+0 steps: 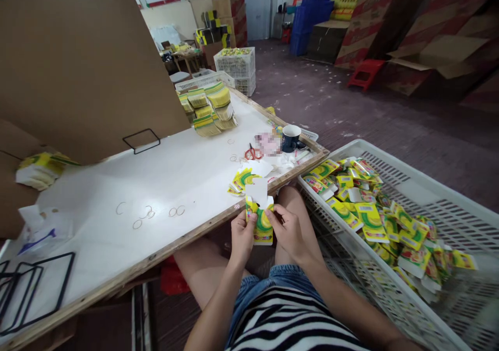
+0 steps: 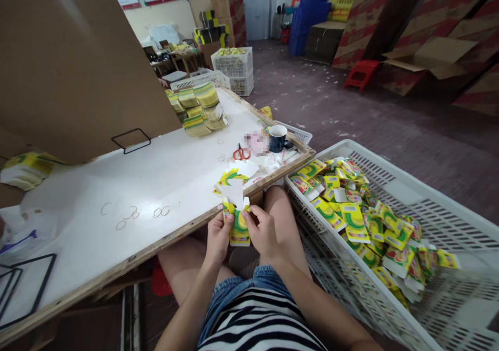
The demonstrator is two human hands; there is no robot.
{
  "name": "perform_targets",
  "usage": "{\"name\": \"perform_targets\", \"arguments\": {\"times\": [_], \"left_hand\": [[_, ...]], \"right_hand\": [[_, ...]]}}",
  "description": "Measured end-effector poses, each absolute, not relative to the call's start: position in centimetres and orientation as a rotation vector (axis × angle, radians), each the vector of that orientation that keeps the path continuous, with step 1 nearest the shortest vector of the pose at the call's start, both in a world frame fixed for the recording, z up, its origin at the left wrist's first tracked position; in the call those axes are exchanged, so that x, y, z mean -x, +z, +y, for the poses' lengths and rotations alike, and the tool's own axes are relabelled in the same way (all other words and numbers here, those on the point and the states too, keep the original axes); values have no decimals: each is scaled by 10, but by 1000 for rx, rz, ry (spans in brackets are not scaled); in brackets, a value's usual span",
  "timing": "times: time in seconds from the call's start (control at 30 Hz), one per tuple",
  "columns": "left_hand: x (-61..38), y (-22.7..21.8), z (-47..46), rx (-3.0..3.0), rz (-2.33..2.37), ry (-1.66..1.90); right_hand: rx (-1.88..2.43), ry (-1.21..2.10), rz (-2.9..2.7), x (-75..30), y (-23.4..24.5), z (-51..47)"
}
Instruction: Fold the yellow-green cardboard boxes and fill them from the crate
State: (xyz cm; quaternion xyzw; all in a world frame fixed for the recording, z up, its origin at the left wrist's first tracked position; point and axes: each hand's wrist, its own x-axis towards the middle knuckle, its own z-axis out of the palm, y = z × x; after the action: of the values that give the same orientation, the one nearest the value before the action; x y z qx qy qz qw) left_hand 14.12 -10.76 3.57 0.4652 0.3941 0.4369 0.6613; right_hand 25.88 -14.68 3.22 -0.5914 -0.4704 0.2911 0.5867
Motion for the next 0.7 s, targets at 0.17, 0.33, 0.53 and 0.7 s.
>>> {"name": "perform_targets", "arguments": {"times": [0.17,0.33,0.53,0.7], "left_hand": [[-141,37,-109,-1320,952,1065],[-135,45,-107,-1400,809,970],[-120,61,-100,-1394,649,770],[-115,65,-97,-1309,619,710]], "right_hand": [[1408,652,-1059,-264,30,-144],[1261,650,-1002,-270,33,-143],[1149,754,-1150,-277,41,-144],[1097,898,-1183,-282,48,-144]]}}
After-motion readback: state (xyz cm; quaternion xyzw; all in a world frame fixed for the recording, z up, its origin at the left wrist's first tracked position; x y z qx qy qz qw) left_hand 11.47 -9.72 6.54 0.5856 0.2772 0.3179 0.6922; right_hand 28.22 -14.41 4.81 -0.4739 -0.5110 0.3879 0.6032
